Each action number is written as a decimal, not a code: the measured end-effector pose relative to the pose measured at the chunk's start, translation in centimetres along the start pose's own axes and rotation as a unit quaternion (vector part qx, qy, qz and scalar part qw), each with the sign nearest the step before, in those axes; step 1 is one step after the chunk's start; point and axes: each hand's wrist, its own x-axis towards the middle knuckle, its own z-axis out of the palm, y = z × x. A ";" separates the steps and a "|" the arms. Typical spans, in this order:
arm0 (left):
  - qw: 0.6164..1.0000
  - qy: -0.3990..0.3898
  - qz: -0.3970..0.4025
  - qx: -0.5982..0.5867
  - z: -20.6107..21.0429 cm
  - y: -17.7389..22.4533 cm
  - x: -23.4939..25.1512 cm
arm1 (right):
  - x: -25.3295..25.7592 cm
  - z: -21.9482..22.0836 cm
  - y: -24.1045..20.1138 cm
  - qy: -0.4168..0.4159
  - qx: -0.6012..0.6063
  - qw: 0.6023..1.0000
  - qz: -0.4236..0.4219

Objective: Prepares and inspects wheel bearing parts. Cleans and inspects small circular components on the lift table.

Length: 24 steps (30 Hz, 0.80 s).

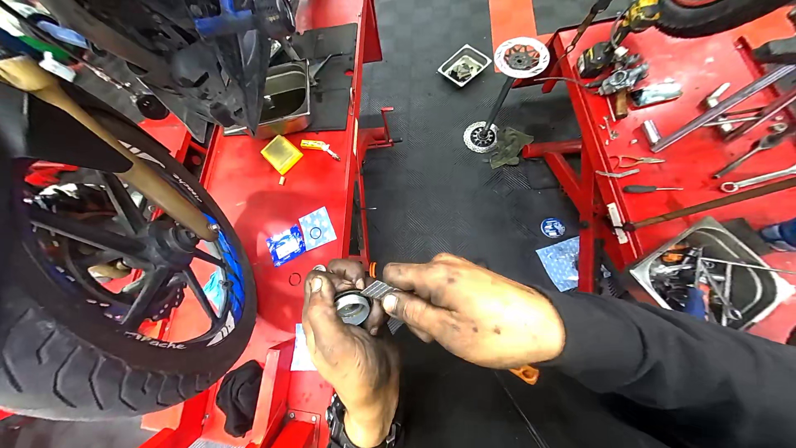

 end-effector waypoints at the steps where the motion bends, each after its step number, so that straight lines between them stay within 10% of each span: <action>1: 1.000 -0.003 0.002 0.003 0.0 0.1 0.0 | 0.0 -0.2 -0.2 -0.001 -0.011 1.000 -0.005; 6: 0.997 -0.016 0.046 0.061 0.0 -0.3 0.6 | -0.6 2.6 -0.5 0.202 -0.352 0.911 -0.073; 17: 0.997 -0.037 0.034 0.053 -0.3 -0.2 1.2 | 0.3 -0.4 0.0 0.035 -0.086 0.995 -0.022; 24: 0.996 -0.019 0.052 0.069 0.0 -1.1 1.3 | 0.2 3.0 0.8 0.208 -0.343 0.913 -0.082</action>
